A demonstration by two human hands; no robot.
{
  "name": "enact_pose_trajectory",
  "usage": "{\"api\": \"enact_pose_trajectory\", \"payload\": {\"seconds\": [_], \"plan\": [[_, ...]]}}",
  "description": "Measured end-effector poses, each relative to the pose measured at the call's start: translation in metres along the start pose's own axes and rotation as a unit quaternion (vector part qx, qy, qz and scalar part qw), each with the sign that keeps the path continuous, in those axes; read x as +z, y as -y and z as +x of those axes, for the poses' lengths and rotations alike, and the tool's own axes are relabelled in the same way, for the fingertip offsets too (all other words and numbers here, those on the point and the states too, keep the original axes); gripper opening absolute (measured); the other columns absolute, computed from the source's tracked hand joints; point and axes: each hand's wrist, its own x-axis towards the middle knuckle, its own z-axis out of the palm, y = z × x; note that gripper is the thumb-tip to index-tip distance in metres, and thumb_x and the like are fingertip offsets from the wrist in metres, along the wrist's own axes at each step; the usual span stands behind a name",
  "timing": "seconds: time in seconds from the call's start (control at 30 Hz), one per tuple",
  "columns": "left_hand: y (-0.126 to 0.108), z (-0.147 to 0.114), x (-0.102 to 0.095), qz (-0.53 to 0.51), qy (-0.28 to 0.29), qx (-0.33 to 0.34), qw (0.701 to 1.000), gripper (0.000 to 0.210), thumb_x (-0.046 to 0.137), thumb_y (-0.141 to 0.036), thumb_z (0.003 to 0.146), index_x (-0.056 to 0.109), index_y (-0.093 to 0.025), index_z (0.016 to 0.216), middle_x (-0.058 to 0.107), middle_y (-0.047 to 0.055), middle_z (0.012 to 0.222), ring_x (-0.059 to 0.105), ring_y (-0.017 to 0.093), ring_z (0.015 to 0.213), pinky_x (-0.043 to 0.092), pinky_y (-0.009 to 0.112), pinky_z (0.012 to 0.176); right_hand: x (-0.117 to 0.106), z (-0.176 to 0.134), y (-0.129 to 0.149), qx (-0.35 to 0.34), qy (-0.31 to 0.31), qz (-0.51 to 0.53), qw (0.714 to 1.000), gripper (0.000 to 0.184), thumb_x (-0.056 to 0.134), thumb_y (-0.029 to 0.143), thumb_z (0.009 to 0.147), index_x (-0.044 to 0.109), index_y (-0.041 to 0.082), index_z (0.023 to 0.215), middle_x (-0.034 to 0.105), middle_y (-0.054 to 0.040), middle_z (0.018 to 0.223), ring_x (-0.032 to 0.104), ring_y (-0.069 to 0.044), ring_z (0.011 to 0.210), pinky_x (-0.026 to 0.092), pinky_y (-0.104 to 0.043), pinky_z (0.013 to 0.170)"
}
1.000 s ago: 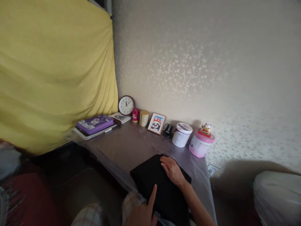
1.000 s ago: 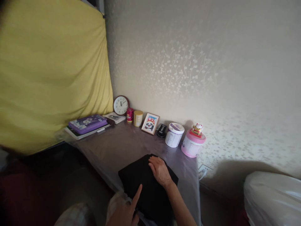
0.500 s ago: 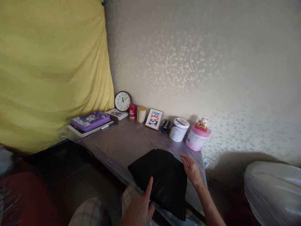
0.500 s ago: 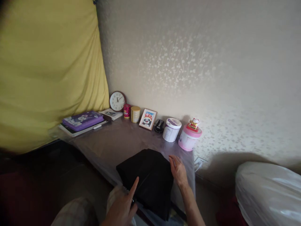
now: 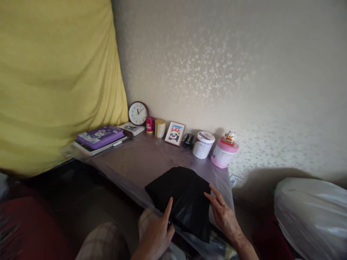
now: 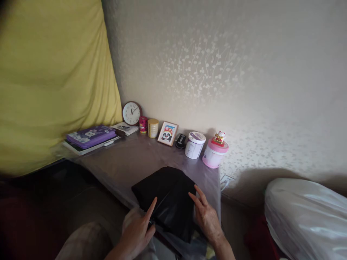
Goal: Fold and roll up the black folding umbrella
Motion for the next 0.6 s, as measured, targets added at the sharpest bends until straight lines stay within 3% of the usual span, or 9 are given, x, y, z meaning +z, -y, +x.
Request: {"api": "enact_pose_trajectory", "payload": {"seconds": [0.2,0.37,0.43,0.6], "plan": [[-0.001,0.001,-0.002,-0.010,0.011,-0.002,1.000,0.071,0.036,-0.024,0.083,-0.003,-0.024,0.144,0.065,-0.002,0.069,0.059,0.015,0.065,0.035,0.025,0.061,-0.001,0.000,0.005,-0.046,0.020,-0.019,0.999,0.038,0.033,0.007,0.084,0.061,0.022,0.105,0.035,-0.0103,0.143,0.064,-0.018,0.097,0.056,-0.029,0.073],[-0.001,0.000,-0.003,0.029,-0.007,-0.008,1.000,0.072,0.039,-0.026,0.083,0.001,-0.026,0.144,0.066,0.000,0.072,0.060,0.017,0.070,0.037,0.029,0.071,-0.010,0.006,0.009,-0.029,0.015,0.006,0.999,0.024,0.036,0.015,0.089,0.059,0.022,0.091,0.041,-0.0109,0.140,0.065,-0.018,0.093,0.055,-0.029,0.074],[0.000,0.000,-0.002,0.028,-0.004,-0.006,1.000,0.073,0.039,-0.026,0.082,-0.001,-0.027,0.143,0.065,-0.001,0.071,0.059,0.016,0.069,0.037,0.030,0.072,-0.015,0.011,0.012,-0.020,0.002,0.028,0.999,0.020,0.037,0.018,0.090,0.057,0.022,0.089,0.042,-0.0109,0.139,0.064,-0.018,0.096,0.054,-0.029,0.076],[0.004,0.003,0.004,-0.040,0.013,-0.003,0.999,0.075,0.038,-0.022,0.082,-0.005,-0.026,0.143,0.064,-0.003,0.067,0.059,0.015,0.063,0.036,0.024,0.060,-0.017,0.032,0.018,-0.004,-0.055,0.115,0.992,0.011,0.041,0.022,0.088,0.052,0.022,0.090,0.052,-0.0120,0.128,0.061,-0.020,0.101,0.051,-0.031,0.080]]}}
